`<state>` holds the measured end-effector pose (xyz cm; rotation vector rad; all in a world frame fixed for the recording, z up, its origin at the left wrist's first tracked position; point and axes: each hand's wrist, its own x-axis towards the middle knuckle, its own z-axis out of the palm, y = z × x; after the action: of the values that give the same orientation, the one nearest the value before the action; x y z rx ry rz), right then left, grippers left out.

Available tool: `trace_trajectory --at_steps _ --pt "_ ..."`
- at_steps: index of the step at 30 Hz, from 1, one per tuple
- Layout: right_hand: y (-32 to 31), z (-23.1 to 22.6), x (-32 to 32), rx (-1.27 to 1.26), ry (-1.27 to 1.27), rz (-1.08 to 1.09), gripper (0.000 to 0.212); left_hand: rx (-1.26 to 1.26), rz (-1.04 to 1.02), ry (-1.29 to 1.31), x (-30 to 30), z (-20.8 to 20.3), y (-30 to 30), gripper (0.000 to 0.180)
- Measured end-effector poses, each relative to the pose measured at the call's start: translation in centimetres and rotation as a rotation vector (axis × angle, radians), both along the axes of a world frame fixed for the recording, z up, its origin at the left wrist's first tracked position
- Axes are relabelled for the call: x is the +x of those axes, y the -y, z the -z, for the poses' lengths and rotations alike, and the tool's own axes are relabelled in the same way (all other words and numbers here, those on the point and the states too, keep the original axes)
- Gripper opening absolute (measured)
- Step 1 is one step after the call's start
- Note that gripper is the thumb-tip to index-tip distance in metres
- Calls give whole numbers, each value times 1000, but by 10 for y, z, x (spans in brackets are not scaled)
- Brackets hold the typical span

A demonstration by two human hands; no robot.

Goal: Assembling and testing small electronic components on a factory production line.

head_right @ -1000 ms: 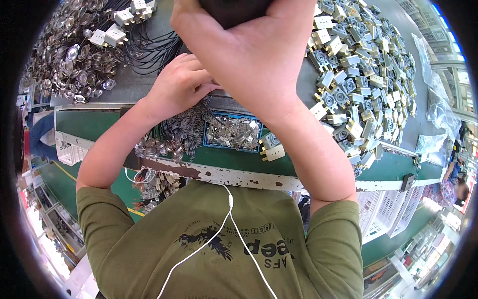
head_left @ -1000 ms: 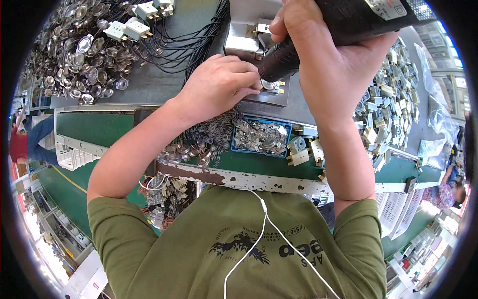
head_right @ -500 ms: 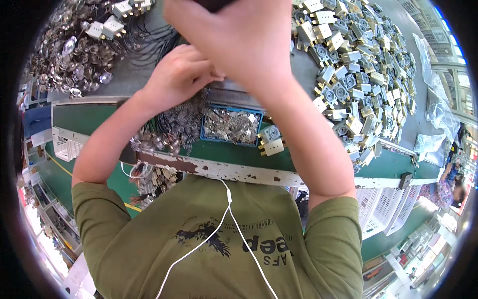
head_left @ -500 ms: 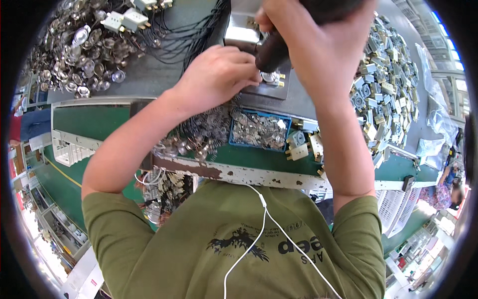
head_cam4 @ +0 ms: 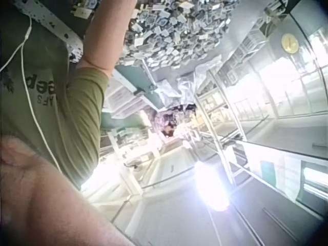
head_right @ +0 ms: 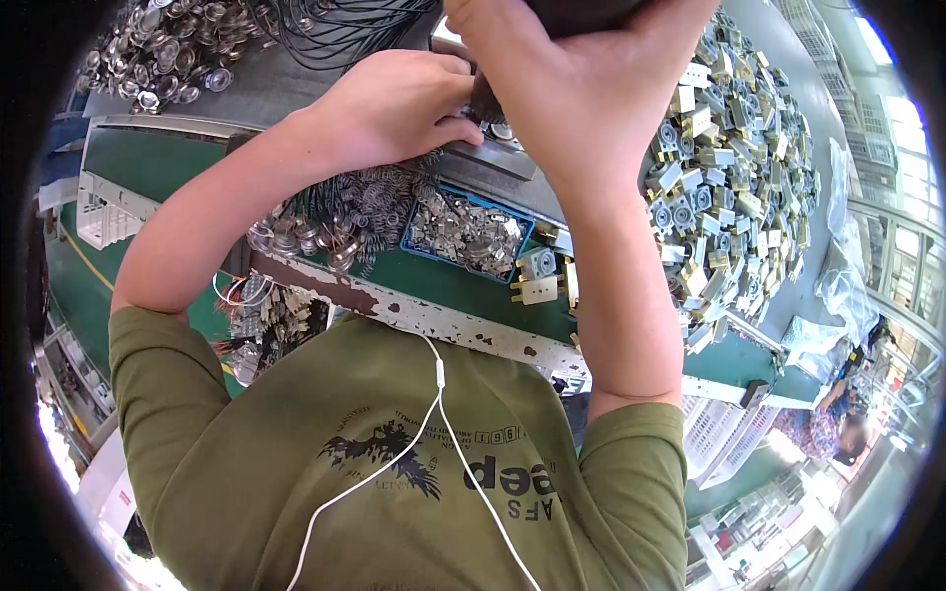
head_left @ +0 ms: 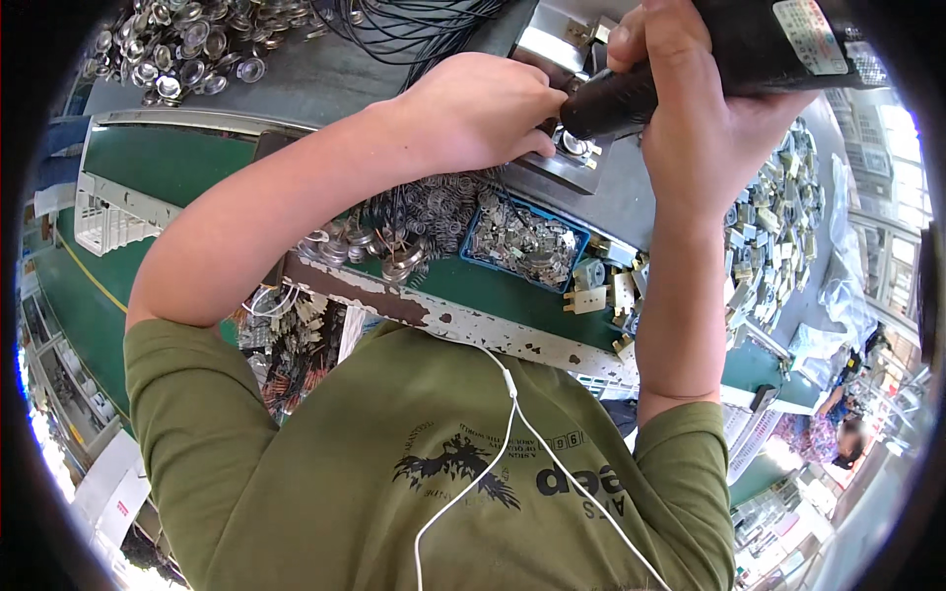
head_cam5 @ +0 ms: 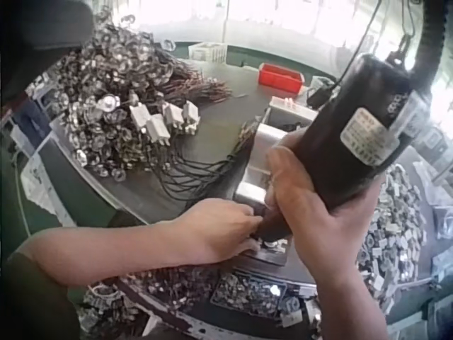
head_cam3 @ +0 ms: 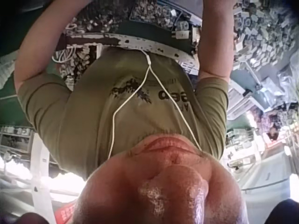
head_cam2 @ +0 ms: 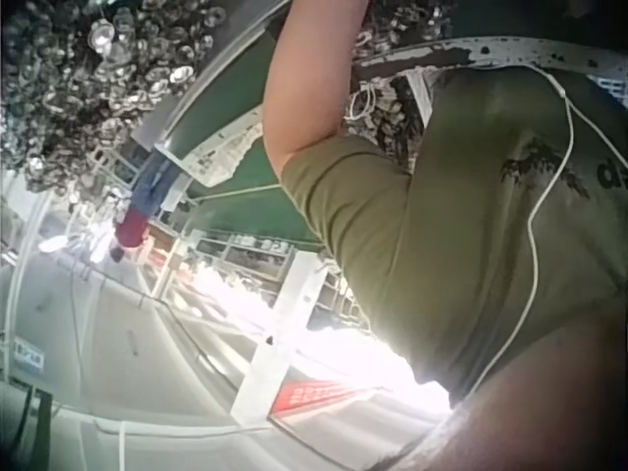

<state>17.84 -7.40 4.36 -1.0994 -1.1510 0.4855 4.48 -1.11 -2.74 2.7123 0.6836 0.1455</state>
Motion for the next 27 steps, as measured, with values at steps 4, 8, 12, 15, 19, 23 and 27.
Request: trace_trajectory --at_steps 4,8,12,15,19,23,27 --pt "5 -4 1 -27 61 -48 15 5 2 -15 4 -5 1 30" --pt "7 -5 1 38 76 -103 19 57 33 95 7 9 -2 29" --pt "6 -14 -7 114 48 9 23 71 86 144 -1 14 -2 27" --pt "17 -40 14 115 -7 204 24 230 170 285 3 19 3 29" --pt "10 -46 71 72 159 274 26 221 296 347 5 1 4 30" --pt "7 -19 127 190 657 641 40 206 278 234 -11 1 8 30" --pt "32 11 153 507 1060 629 66 281 280 318 -17 1 10 29"
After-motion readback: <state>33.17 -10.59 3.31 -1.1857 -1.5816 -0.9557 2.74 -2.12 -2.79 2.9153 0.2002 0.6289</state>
